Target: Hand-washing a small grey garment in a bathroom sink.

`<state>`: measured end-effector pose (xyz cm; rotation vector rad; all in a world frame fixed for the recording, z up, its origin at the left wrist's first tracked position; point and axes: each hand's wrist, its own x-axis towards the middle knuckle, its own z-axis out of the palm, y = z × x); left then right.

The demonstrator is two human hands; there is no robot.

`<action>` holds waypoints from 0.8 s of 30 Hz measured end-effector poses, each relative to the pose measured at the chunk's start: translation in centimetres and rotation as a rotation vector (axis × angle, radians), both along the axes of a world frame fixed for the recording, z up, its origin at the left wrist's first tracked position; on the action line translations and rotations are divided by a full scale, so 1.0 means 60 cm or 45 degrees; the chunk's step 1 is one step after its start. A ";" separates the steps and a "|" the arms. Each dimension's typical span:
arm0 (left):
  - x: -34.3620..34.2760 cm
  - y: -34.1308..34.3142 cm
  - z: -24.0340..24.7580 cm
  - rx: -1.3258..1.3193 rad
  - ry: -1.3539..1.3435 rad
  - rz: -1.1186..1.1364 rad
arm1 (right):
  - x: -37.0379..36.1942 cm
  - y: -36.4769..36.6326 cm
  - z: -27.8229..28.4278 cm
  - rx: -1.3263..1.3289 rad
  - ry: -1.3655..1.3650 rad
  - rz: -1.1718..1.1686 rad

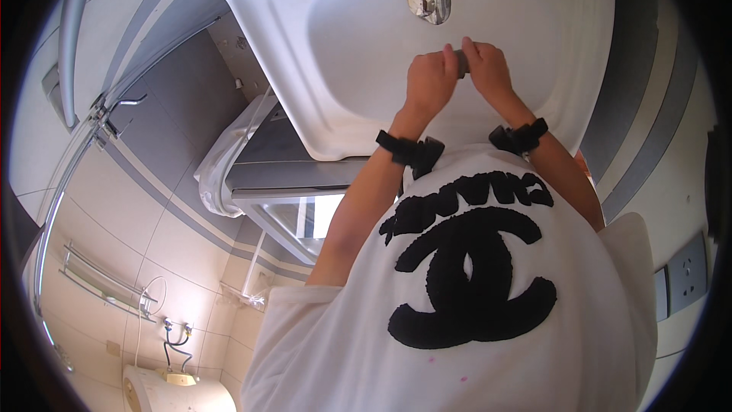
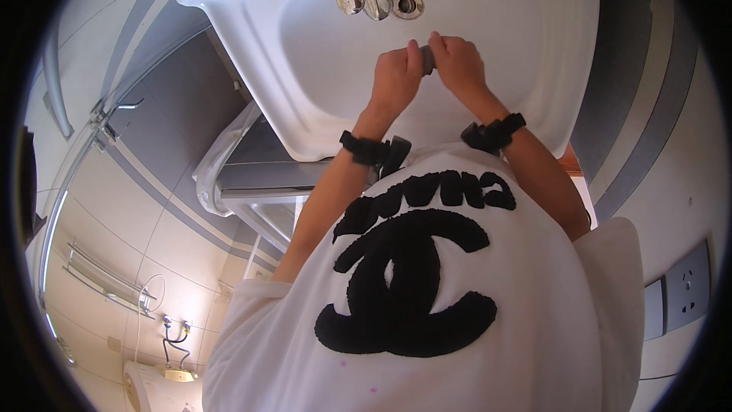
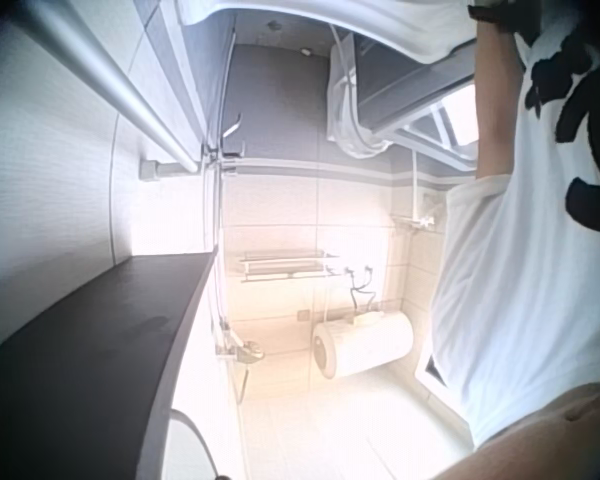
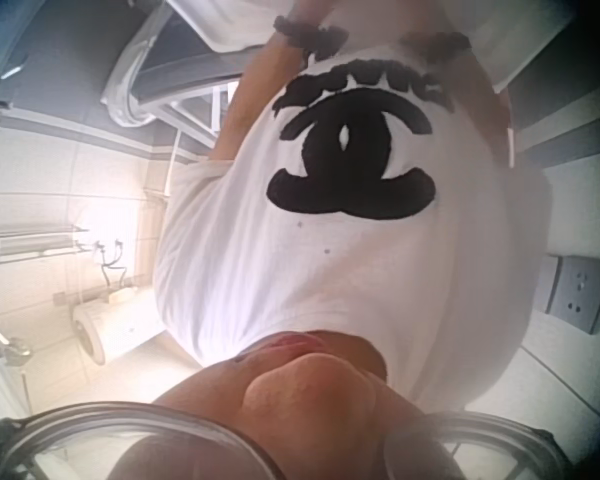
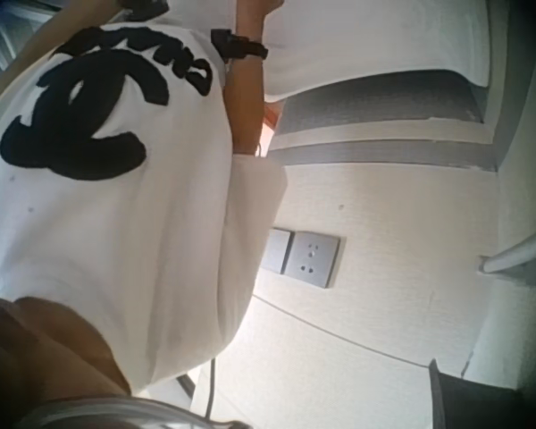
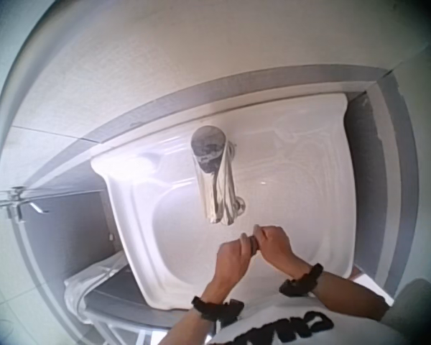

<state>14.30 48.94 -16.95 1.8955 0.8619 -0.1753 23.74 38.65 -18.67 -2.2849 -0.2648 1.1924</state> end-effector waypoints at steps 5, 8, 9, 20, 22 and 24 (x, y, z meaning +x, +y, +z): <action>0.017 0.031 0.015 0.041 0.106 0.011 | -0.014 0.020 0.051 -0.018 -0.017 0.108; 0.009 0.031 -0.002 0.008 0.184 -0.007 | -0.011 0.008 0.032 -0.005 -0.071 0.192; 0.012 0.021 0.006 0.039 0.117 -0.103 | -0.009 -0.002 0.011 0.028 -0.122 0.164; 0.020 0.013 0.012 -0.029 -0.007 -0.393 | -0.017 -0.037 -0.019 0.007 0.055 0.028; 0.026 0.013 0.009 -0.066 0.041 -0.350 | -0.021 -0.041 -0.025 -0.035 -0.012 -0.151; 0.018 0.017 -0.004 -0.098 0.103 -0.287 | -0.022 -0.020 0.023 -0.053 0.000 -0.032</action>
